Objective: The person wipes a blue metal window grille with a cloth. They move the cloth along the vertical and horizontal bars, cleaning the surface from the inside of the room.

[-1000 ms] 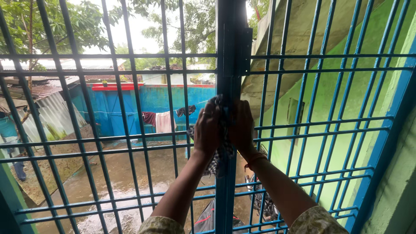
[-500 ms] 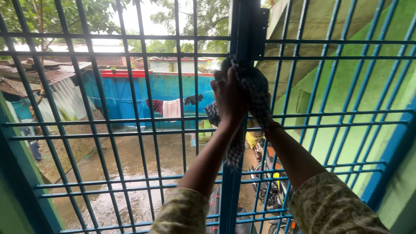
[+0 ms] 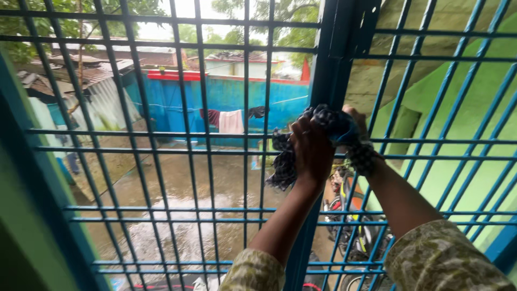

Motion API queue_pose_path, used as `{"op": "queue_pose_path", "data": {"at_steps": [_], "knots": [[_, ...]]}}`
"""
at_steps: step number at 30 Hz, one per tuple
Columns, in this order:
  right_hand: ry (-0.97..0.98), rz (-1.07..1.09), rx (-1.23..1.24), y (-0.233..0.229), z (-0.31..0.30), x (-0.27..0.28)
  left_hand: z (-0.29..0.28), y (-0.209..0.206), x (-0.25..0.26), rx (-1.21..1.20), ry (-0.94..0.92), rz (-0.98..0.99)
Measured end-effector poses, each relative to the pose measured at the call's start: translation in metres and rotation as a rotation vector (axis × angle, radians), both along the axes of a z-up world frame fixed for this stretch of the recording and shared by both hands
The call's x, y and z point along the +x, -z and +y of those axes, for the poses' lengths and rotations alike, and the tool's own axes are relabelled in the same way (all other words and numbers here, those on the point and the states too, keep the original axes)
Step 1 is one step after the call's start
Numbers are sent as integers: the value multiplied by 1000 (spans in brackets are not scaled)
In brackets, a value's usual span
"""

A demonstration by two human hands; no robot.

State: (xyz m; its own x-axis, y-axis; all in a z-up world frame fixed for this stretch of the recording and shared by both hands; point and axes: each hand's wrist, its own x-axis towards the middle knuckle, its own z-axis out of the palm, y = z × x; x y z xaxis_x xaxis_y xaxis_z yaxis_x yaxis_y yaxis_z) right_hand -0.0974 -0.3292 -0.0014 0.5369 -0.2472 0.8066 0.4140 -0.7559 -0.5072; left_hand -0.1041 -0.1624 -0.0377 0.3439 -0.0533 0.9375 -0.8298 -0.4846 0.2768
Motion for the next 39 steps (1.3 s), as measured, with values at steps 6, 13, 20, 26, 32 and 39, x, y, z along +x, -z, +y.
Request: {"op": "queue_pose_path", "data": {"at_steps": [6, 13, 20, 26, 32, 39], "knots": [[136, -74, -14, -4, -1, 2, -5, -34, -4, -73, 67, 30], [217, -194, -48, -13, -3, 13, -27, -104, 1, -237, 79, 23], [94, -186, -69, 2, -27, 23, -1, -94, -12, -167, 3, -131], [-111, -153, -70, 25, -57, 41, 7, -82, -11, -186, 98, -187], [-399, -195, -255, 33, -24, 13, 4, -36, -5, -175, 100, -162], [511, -75, -129, -2, 12, -7, 28, 7, -9, -53, 205, -163]]}}
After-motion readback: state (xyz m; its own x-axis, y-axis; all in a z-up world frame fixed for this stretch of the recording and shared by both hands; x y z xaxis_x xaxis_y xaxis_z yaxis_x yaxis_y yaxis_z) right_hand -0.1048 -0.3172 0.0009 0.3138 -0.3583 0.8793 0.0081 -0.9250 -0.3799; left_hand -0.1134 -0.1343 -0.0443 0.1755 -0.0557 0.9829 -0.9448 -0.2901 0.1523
